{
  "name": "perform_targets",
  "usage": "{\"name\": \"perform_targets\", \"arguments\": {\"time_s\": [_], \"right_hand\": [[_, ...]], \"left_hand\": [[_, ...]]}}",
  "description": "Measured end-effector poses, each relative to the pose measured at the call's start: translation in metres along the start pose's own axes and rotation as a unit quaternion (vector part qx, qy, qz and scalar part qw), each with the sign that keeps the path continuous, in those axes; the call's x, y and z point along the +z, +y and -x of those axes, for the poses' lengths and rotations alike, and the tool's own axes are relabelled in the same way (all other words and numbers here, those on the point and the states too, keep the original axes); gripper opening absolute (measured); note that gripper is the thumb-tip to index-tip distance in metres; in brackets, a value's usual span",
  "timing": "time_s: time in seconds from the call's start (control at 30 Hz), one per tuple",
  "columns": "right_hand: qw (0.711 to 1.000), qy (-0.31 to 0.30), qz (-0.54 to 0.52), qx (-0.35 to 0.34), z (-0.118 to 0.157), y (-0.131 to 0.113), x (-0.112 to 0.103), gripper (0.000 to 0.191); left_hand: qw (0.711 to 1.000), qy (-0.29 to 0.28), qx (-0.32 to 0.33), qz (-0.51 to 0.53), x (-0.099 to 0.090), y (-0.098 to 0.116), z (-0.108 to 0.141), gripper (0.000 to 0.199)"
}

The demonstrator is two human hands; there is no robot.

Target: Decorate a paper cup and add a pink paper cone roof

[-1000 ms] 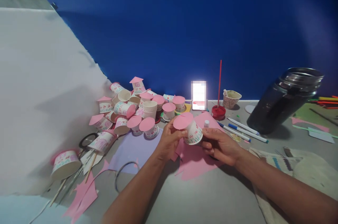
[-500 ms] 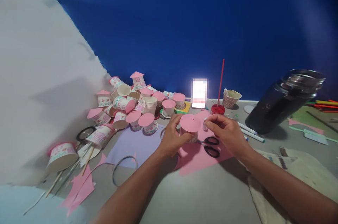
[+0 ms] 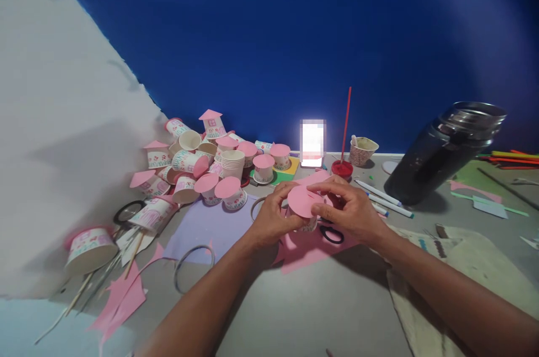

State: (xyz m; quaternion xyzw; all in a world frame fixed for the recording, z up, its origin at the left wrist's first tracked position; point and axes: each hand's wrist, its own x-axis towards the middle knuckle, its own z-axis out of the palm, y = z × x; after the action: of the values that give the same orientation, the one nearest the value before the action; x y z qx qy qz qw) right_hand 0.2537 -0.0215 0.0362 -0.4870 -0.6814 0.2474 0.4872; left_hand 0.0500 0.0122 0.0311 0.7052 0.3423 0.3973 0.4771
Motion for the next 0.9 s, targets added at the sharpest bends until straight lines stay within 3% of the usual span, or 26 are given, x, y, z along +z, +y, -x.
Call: {"name": "perform_targets", "arguments": {"time_s": [0.2, 0.37, 0.6, 0.73, 0.8, 0.9], "right_hand": [[0.998, -0.044, 0.020, -0.032, 0.001, -0.002, -0.006, 0.043], [0.989, -0.072, 0.092, -0.089, 0.003, -0.002, -0.005, 0.044], [0.981, -0.063, 0.138, -0.124, 0.007, 0.002, 0.000, 0.034], [0.984, -0.061, 0.127, -0.105, 0.008, 0.000, -0.001, 0.024], [0.989, -0.052, 0.107, -0.084, 0.008, -0.002, -0.005, 0.026], [0.996, 0.007, 0.068, -0.058, 0.006, -0.005, -0.012, 0.027]], "left_hand": [[0.995, -0.004, 0.063, -0.082, 0.000, -0.004, 0.002, 0.055], [0.980, -0.043, 0.119, -0.153, 0.001, -0.008, 0.004, 0.053], [0.980, -0.062, 0.121, -0.147, 0.004, -0.014, 0.004, 0.057], [0.981, -0.070, 0.093, -0.156, 0.009, -0.014, 0.005, 0.057], [0.984, -0.069, 0.084, -0.139, 0.010, -0.008, 0.005, 0.062], [0.992, -0.024, 0.074, -0.103, 0.001, 0.015, 0.007, 0.064]]}}
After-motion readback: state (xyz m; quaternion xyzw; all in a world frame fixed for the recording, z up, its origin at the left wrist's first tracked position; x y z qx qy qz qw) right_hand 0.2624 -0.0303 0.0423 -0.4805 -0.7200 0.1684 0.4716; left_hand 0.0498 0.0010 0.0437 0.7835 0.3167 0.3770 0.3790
